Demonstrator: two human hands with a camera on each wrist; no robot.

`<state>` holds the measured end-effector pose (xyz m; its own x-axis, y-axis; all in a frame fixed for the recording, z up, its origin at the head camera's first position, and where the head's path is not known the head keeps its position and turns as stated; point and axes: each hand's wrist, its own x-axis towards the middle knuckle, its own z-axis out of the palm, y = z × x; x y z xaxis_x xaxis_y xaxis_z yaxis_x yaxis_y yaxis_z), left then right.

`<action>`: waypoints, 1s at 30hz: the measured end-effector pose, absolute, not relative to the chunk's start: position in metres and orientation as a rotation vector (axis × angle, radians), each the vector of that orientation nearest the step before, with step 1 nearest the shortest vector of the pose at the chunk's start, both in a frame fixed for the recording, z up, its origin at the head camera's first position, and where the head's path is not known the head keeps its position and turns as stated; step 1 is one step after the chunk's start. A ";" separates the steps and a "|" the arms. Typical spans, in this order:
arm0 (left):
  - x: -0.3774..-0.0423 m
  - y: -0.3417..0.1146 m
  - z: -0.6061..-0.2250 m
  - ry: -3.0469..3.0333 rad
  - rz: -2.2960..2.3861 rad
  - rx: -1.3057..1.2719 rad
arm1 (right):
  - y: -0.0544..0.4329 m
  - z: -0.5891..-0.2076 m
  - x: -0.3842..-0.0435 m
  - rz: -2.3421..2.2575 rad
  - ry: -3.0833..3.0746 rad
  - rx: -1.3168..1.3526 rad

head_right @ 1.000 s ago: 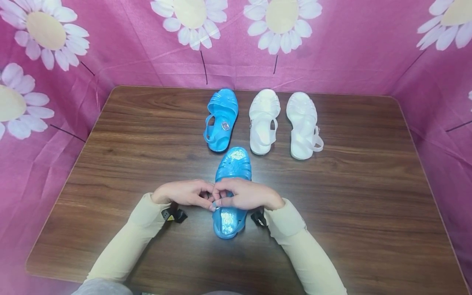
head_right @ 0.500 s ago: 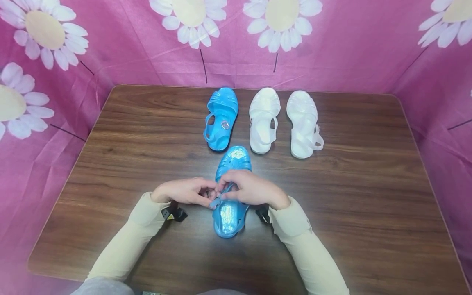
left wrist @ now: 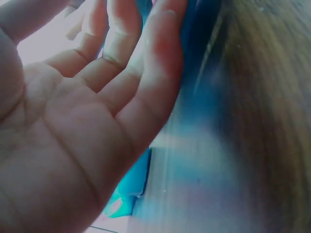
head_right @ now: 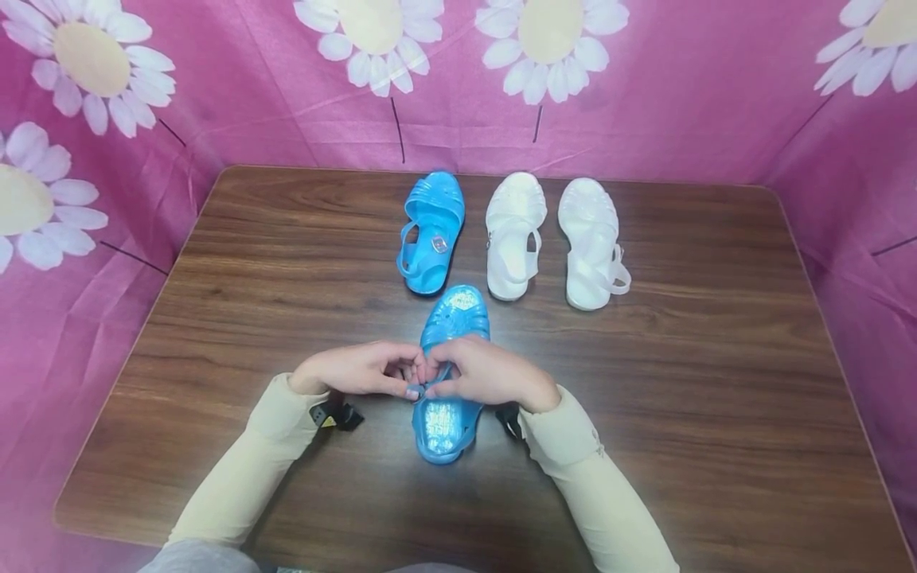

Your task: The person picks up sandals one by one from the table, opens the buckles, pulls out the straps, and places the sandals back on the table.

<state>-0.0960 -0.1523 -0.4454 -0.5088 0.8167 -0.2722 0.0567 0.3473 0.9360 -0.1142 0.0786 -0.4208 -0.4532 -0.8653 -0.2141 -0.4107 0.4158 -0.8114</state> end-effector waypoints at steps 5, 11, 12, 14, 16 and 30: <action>-0.094 -0.152 -0.444 1.850 1.237 0.775 | 0.079 -0.422 -0.114 -0.920 2.034 -1.106; -0.093 -0.153 -0.441 1.846 1.248 0.814 | 0.079 -0.422 -0.114 -0.923 2.021 -1.103; -0.093 -0.153 -0.441 1.846 1.247 0.823 | 0.079 -0.421 -0.114 -0.924 2.017 -1.102; -0.093 -0.152 -0.441 1.845 1.248 0.841 | 0.079 -0.421 -0.114 -0.924 2.017 -1.103; -0.093 -0.152 -0.441 1.851 1.244 0.851 | 0.079 -0.421 -0.114 -0.922 2.017 -1.106; -0.091 -0.150 -0.438 1.919 1.188 0.883 | 0.080 -0.423 -0.115 -0.912 2.029 -1.138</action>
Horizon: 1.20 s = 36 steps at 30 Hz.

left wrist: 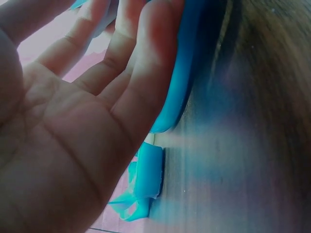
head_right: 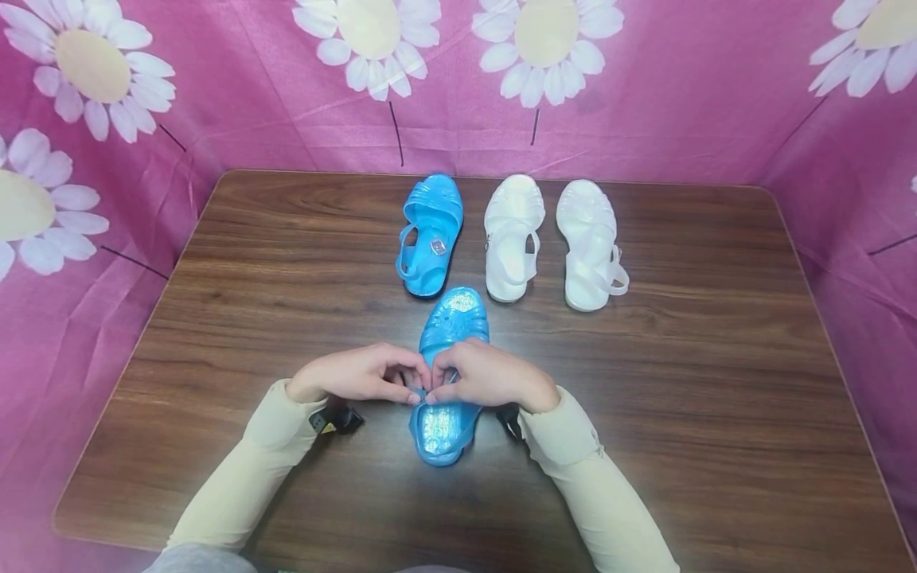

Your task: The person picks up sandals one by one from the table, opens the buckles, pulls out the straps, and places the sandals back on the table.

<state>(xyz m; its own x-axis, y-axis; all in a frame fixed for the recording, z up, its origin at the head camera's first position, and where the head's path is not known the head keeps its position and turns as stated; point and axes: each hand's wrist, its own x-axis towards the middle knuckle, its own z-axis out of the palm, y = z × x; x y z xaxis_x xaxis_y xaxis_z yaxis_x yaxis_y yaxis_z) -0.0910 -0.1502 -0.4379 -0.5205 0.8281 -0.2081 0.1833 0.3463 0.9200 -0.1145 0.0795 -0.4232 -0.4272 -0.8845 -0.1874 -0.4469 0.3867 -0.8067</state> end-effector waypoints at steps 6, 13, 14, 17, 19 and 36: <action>-0.091 -0.151 -0.437 1.912 1.175 0.868 | 0.080 -0.423 -0.115 -0.917 2.022 -1.138; -0.091 -0.150 -0.438 1.906 1.187 0.849 | 0.079 -0.423 -0.115 -0.913 2.031 -1.134; -0.091 -0.150 -0.438 1.911 1.186 0.852 | 0.079 -0.423 -0.115 -0.914 2.033 -1.134; -0.091 -0.149 -0.438 1.924 1.180 0.864 | 0.079 -0.424 -0.115 -0.919 2.033 -1.128; -0.091 -0.149 -0.438 1.933 1.176 0.872 | 0.079 -0.424 -0.115 -0.919 2.030 -1.117; -0.089 -0.144 -0.440 2.069 1.174 0.931 | 0.081 -0.423 -0.116 -0.952 2.009 -1.061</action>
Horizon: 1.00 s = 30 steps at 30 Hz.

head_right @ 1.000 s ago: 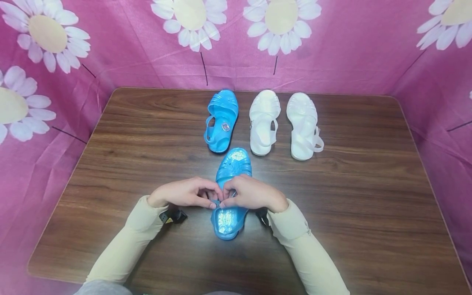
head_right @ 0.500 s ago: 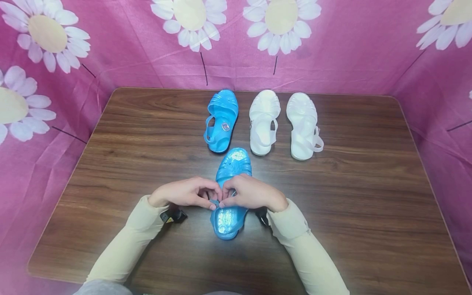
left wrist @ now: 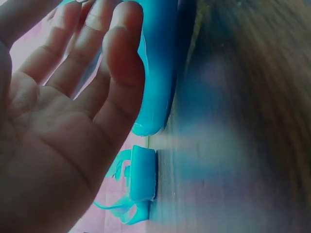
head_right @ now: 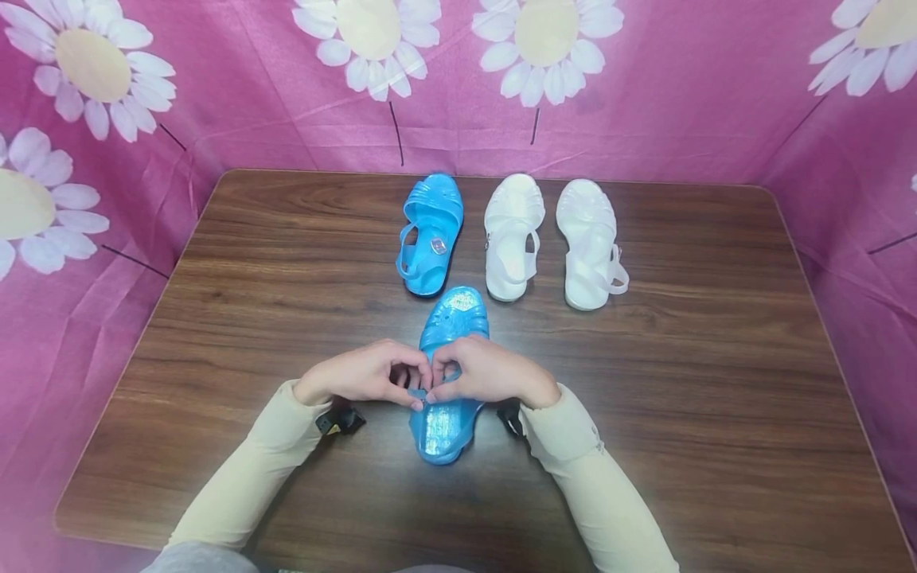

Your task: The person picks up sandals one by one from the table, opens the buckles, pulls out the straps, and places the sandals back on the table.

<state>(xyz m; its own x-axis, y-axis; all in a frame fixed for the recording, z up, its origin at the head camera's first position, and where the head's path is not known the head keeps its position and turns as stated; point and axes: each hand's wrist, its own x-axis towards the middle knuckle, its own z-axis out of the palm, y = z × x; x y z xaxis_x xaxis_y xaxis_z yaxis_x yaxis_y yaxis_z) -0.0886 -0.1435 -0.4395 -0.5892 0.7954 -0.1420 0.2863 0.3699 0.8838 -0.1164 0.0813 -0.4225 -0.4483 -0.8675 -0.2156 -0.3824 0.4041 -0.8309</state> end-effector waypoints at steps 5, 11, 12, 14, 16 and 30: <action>-0.088 -0.143 -0.439 2.087 1.170 0.933 | 0.081 -0.424 -0.116 -0.967 2.004 -1.059; -0.087 -0.143 -0.439 2.107 1.161 0.940 | 0.082 -0.425 -0.117 -0.983 2.004 -1.060; -0.087 -0.143 -0.439 2.110 1.159 0.942 | 0.082 -0.426 -0.117 -0.986 2.005 -1.060; -0.087 -0.143 -0.439 2.117 1.160 0.949 | 0.082 -0.426 -0.117 -0.990 2.007 -1.062; -0.087 -0.143 -0.439 2.125 1.159 0.951 | 0.082 -0.426 -0.118 -0.988 2.014 -1.064; -0.087 -0.144 -0.439 2.124 1.153 0.988 | 0.083 -0.429 -0.120 -0.962 2.043 -1.059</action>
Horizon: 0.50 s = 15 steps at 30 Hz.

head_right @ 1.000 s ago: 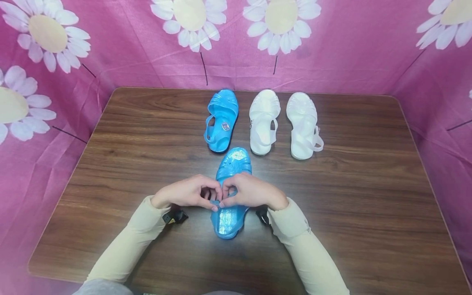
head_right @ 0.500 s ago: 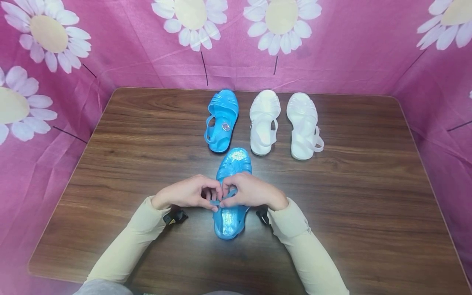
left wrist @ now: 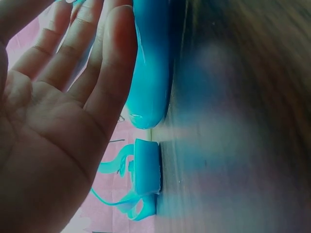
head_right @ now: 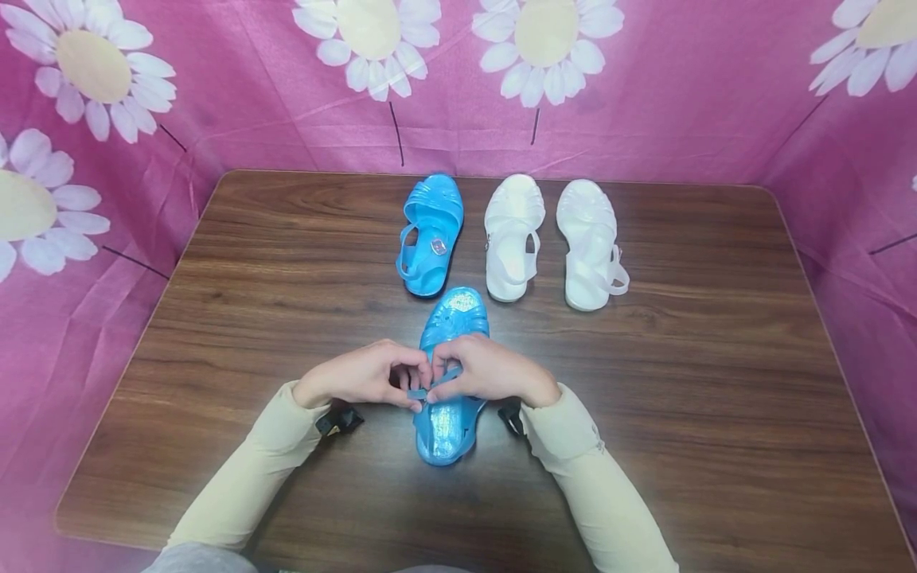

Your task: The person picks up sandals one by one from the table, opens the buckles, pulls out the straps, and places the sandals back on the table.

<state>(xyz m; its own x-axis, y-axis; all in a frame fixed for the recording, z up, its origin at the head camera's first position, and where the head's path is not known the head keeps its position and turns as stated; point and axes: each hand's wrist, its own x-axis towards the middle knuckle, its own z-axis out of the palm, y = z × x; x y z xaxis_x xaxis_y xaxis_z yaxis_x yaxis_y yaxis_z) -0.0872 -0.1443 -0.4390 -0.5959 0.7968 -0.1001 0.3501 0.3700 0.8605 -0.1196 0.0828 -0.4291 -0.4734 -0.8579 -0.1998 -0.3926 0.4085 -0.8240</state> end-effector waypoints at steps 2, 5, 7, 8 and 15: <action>-0.087 -0.144 -0.439 2.127 1.150 0.987 | 0.083 -0.429 -0.120 -0.960 2.044 -1.057; -0.087 -0.144 -0.440 2.133 1.141 0.983 | 0.083 -0.430 -0.120 -0.956 2.041 -1.056; -0.087 -0.144 -0.440 2.137 1.136 0.978 | 0.083 -0.430 -0.120 -0.957 2.037 -1.055; -0.087 -0.144 -0.440 2.139 1.132 0.978 | 0.083 -0.429 -0.120 -0.960 2.033 -1.054; -0.087 -0.144 -0.439 2.130 1.117 0.984 | 0.083 -0.428 -0.120 -0.969 2.021 -1.051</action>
